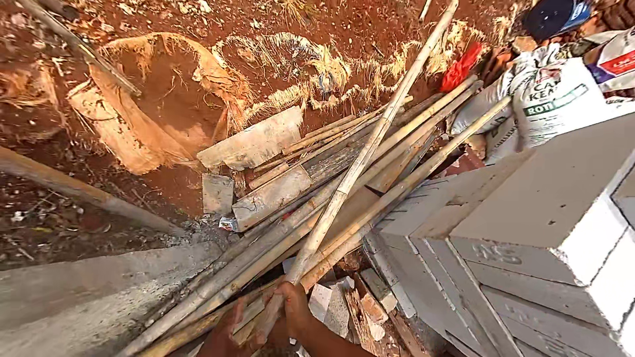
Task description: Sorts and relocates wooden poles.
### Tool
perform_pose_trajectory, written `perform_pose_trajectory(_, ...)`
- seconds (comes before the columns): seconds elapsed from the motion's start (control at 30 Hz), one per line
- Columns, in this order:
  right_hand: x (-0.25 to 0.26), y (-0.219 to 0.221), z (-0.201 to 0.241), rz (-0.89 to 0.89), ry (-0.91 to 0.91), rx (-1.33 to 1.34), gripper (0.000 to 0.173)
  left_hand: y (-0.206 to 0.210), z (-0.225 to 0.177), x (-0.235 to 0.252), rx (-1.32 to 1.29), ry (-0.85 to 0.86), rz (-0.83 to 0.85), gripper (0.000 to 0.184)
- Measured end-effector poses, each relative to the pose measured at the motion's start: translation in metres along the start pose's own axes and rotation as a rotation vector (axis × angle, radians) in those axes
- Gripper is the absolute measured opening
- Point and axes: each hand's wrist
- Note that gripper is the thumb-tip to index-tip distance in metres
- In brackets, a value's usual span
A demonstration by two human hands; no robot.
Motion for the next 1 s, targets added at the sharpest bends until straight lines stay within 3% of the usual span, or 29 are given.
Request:
perform_pose_trajectory(0.07, -0.021, 0.008, -0.023, 0.165, 0.023, -0.202, 0.021, 0.006, -0.082, 0.07, 0.008, 0.091, -0.085, 0.11)
perform_pose_trajectory(0.13, -0.032, 0.009, -0.046, 0.306, 0.105, -0.446, 0.027, 0.007, -0.129, 0.122, 0.025, 0.055, -0.057, 0.109)
perform_pose_trajectory(0.17, -0.028, -0.001, -0.061, 0.422, 0.14, -0.614, 0.033, 0.007, -0.135, 0.14, 0.058, -0.006, -0.026, 0.103)
perform_pose_trajectory(0.23, -0.013, -0.026, -0.075, 0.686, 0.168, -0.956, 0.05, 0.011, -0.113, 0.158, 0.072, -0.086, -0.004, 0.073)
perform_pose_trajectory(0.3, -0.002, -0.037, -0.053, 0.793, 0.238, -1.126, 0.063, 0.022, -0.077, 0.15, -0.009, -0.09, 0.032, 0.057)
perform_pose_trajectory(0.37, 0.01, -0.048, -0.018, 0.672, 0.383, -1.112, 0.07, 0.039, -0.042, 0.132, -0.103, -0.152, 0.055, 0.056)
perform_pose_trajectory(0.43, 0.019, -0.07, 0.01, 0.46, 0.492, -0.911, 0.079, 0.062, -0.009, 0.109, -0.197, -0.239, 0.073, 0.055)
perform_pose_trajectory(0.53, 0.038, -0.085, 0.029, 0.041, 0.335, -0.589, 0.059, 0.087, 0.028, 0.079, -0.228, -0.272, 0.041, 0.051)
perform_pose_trajectory(0.63, 0.062, -0.072, 0.049, -0.189, 0.085, -0.287, 0.067, 0.099, 0.054, 0.043, -0.24, -0.241, 0.107, 0.062)
perform_pose_trajectory(0.73, 0.074, -0.068, 0.08, -0.288, -0.169, -0.051, 0.051, 0.112, 0.077, 0.001, -0.326, -0.269, 0.181, 0.071)
perform_pose_trajectory(0.87, 0.056, -0.067, 0.132, -0.167, -0.343, 0.031, 0.031, 0.106, 0.136, -0.016, -0.175, -0.309, 0.283, 0.074)
perform_pose_trajectory(0.93, 0.052, -0.061, 0.142, -0.113, -0.4, 0.046, 0.021, 0.098, 0.151, -0.012, -0.087, -0.298, 0.236, 0.066)
perform_pose_trajectory(1.0, 0.047, -0.052, 0.134, -0.152, -0.428, 0.044, 0.014, 0.094, 0.141, -0.003, -0.005, -0.268, 0.143, 0.07)
Point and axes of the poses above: each hand's wrist, its own x-axis towards the middle knuckle, its own y-axis out of the palm, z = x × y
